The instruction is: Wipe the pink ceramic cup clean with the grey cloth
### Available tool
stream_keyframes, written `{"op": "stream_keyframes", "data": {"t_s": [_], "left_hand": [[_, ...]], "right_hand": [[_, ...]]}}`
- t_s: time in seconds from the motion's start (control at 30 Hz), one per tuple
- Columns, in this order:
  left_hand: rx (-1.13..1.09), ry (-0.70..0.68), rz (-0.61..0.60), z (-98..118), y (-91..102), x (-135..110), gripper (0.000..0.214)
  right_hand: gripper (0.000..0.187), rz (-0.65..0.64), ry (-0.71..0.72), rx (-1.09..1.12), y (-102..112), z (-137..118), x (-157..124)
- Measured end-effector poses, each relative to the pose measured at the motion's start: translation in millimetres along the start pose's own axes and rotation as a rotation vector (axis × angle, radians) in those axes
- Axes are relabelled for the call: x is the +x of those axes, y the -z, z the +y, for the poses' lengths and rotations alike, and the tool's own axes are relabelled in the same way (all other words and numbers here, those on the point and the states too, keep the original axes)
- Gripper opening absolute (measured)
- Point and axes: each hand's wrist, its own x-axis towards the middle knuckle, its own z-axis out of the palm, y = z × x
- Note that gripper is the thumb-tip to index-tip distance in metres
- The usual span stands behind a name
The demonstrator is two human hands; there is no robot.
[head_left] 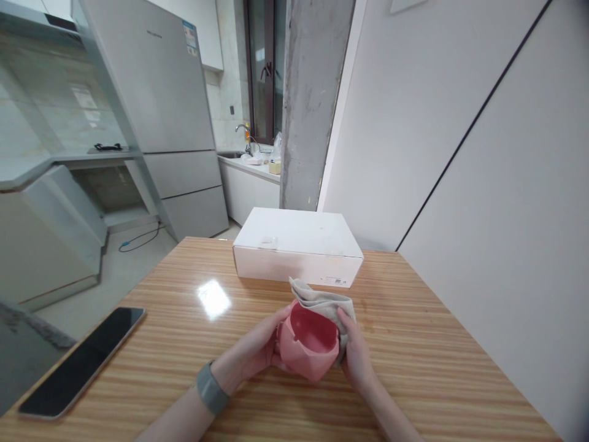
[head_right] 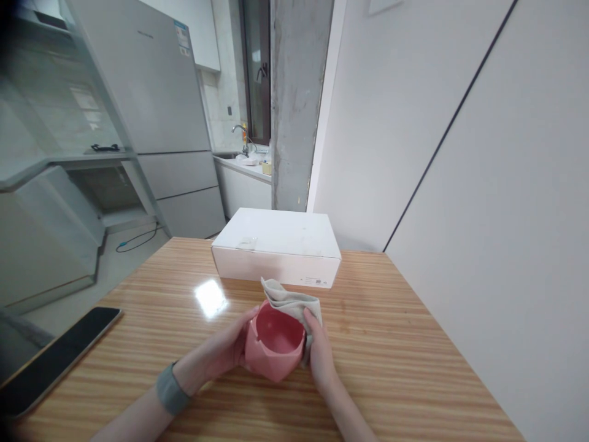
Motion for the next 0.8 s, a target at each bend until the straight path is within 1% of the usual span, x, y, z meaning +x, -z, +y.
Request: {"op": "stream_keyframes", "data": {"t_s": [0.1,0.17,0.23,0.33,0.47,0.57,0.7,0.8], "left_hand": [[-0.022,-0.008,-0.029,-1,4.1,0,0.051],[-0.032,-0.002,-0.018,0,6.4,0,0.046],[-0.037,-0.016,0.008,1,8.2,0,0.040],[-0.036,-0.051,0.022,6,10.2,-1,0.034],[0.035,-0.064,0.018,10,13.0,-3,0.038],[0.137,-0.066,0.039,9,14.0,-4,0.039],[0.169,-0.058,0.071,9,11.4,-5,0.041],[0.194,-0.066,0.052,13,8.2,-8,0.039]], "right_hand": [[0.035,-0.058,-0.092,0.030,-3,-5,-6],[0.032,-0.088,-0.136,0.028,-2,-8,-9],[0.030,-0.117,-0.146,0.009,2,-11,-11],[0.033,-0.183,-0.151,-0.062,7,-18,-13],[0.039,-0.272,-0.165,-0.165,13,-25,-14],[0.040,-0.332,-0.186,-0.182,14,-27,-13],[0.042,-0.317,-0.245,-0.091,13,-25,-10],[0.039,-0.331,-0.275,-0.051,13,-27,-9]]}}
